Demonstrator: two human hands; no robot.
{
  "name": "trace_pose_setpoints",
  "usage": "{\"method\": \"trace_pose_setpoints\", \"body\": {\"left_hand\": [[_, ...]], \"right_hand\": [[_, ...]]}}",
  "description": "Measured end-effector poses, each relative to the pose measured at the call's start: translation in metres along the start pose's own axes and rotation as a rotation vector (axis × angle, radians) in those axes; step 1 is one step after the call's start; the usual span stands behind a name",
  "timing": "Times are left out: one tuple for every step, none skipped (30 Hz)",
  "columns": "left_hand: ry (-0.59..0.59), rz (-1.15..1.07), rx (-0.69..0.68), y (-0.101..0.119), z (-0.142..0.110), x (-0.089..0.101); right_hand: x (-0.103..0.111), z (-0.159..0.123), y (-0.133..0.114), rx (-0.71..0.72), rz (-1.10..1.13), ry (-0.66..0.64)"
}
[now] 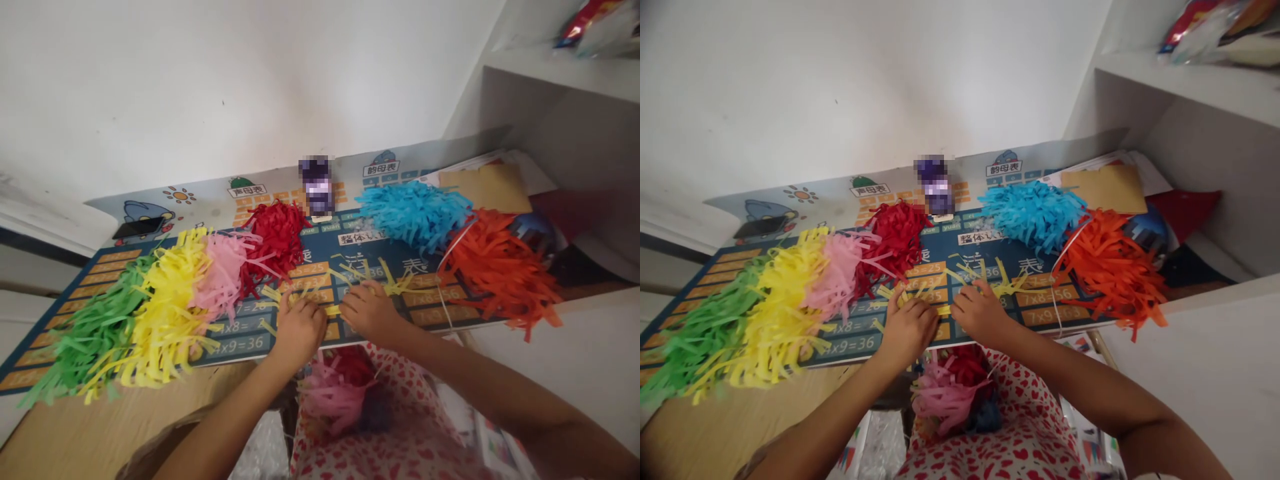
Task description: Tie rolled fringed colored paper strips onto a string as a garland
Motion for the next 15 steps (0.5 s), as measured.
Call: {"method": "trace_pose_setpoints", "body": {"left_hand": [[0.006, -0.011, 0.006, 0.0, -0.001, 0.0], [0.009, -0.019, 0.006, 0.0, -0.002, 0.0], [0.007, -0.027, 0.001, 0.0, -0.003, 0.0], [0.005, -0.034, -0.005, 0.0, -0.005, -0.001], [0.009, -0.043, -0.005, 0.0, -0.007, -0.002], [0.016, -0.054, -0.001, -0.001, -0.009, -0.002], [0.025, -0.069, 0.004, -0.001, -0.011, -0.003], [0.033, -0.09, 0.01, -0.002, -0.013, -0.003], [0.041, -0.115, 0.014, -0.004, -0.015, -0.004], [0.049, -0.142, 0.017, -0.005, -0.017, -0.004], [0.052, -0.169, 0.019, -0.007, -0.018, -0.004], [0.051, -0.197, 0.023, -0.009, -0.019, -0.004], [0.05, -0.225, 0.033, -0.011, -0.019, -0.005], [0.045, -0.253, 0.049, -0.013, -0.019, -0.005], [0.036, -0.283, 0.069, -0.015, -0.018, -0.005]], "right_hand": [[-0.001, -0.003, -0.002, 0.007, -0.023, 0.034], [-0.001, -0.006, -0.001, 0.007, -0.033, 0.066], [0.0, -0.009, 0.001, 0.006, -0.029, 0.09], [0.001, -0.012, 0.004, 0.003, -0.013, 0.102], [0.004, -0.016, 0.009, -0.004, 0.013, 0.107], [0.006, -0.019, 0.014, -0.012, 0.046, 0.106], [0.007, -0.022, 0.019, -0.024, 0.081, 0.1], [0.008, -0.024, 0.024, -0.043, 0.118, 0.092], [0.008, -0.026, 0.029, -0.065, 0.154, 0.084], [0.007, -0.028, 0.034, -0.09, 0.189, 0.077], [0.006, -0.029, 0.037, -0.117, 0.222, 0.064], [0.004, -0.03, 0.04, -0.148, 0.253, 0.046], [0.003, -0.031, 0.042, -0.181, 0.283, 0.022], [0.002, -0.031, 0.044, -0.212, 0.313, -0.003], [0.001, -0.031, 0.045, -0.242, 0.341, -0.03]]}}
Point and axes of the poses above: each hand's wrist, its own z-axis towards the middle knuckle, its own x-axis out of the back of the hand, y = z × x, the point moved 1 cm from there along z, towards the middle knuckle, and after that the axes turned 6 degrees about y, right-handed, at the moved point
